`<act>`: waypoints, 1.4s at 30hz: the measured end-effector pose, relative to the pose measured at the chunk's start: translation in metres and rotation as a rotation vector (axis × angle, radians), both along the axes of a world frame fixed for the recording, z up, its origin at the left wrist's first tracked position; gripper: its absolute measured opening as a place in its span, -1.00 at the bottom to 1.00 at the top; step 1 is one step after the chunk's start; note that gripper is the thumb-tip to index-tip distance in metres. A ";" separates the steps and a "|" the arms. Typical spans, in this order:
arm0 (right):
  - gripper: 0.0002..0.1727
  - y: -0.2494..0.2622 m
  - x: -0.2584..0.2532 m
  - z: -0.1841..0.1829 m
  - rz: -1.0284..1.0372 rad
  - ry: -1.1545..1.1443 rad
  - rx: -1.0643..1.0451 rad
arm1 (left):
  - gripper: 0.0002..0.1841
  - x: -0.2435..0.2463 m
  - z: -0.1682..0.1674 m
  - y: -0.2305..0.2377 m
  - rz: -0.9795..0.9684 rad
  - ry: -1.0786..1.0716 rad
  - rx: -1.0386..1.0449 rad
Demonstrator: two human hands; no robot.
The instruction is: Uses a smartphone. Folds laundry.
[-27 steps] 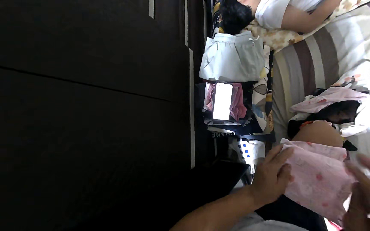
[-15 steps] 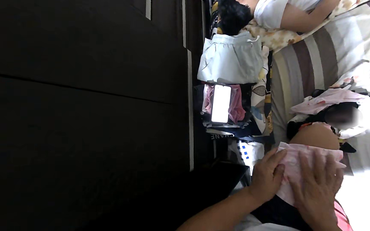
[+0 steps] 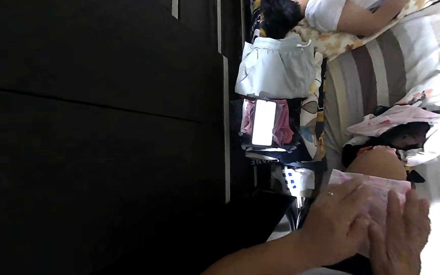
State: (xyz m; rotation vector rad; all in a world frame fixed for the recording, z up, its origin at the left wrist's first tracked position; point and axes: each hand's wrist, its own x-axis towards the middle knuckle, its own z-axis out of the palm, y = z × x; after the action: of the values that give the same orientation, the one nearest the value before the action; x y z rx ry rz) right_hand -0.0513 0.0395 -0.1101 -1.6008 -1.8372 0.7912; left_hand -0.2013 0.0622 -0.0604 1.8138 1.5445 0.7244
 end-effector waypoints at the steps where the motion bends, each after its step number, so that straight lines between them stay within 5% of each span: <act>1: -0.08 -0.002 -0.002 -0.008 -0.011 0.034 -0.017 | -0.54 0.005 -0.004 -0.003 -0.011 -0.013 -0.023; 7: -0.13 -0.009 -0.015 -0.047 -0.064 0.146 0.007 | -0.36 0.014 -0.039 -0.011 -0.055 0.080 -0.240; 12: -0.17 -0.005 -0.014 -0.059 -0.055 0.209 0.051 | -0.28 0.012 -0.051 -0.006 -0.013 0.040 -0.208; 31: -0.01 0.004 -0.018 -0.059 -0.093 0.333 -0.067 | -0.18 0.015 -0.055 0.009 0.197 0.012 -0.302; 36: -0.03 -0.002 0.003 -0.040 -0.164 0.362 -0.463 | -0.35 -0.014 -0.057 0.015 0.415 -0.376 -0.765; 42: -0.37 -0.022 0.059 -0.048 -0.225 0.548 -0.747 | -0.63 -0.020 -0.044 -0.005 0.499 -0.536 -0.690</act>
State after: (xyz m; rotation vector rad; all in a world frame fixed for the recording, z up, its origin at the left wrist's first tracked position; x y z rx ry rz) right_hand 0.0078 0.0175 -0.1577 -1.7164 -0.9905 1.7331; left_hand -0.2213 0.0569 -0.1041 0.6685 1.6009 0.6997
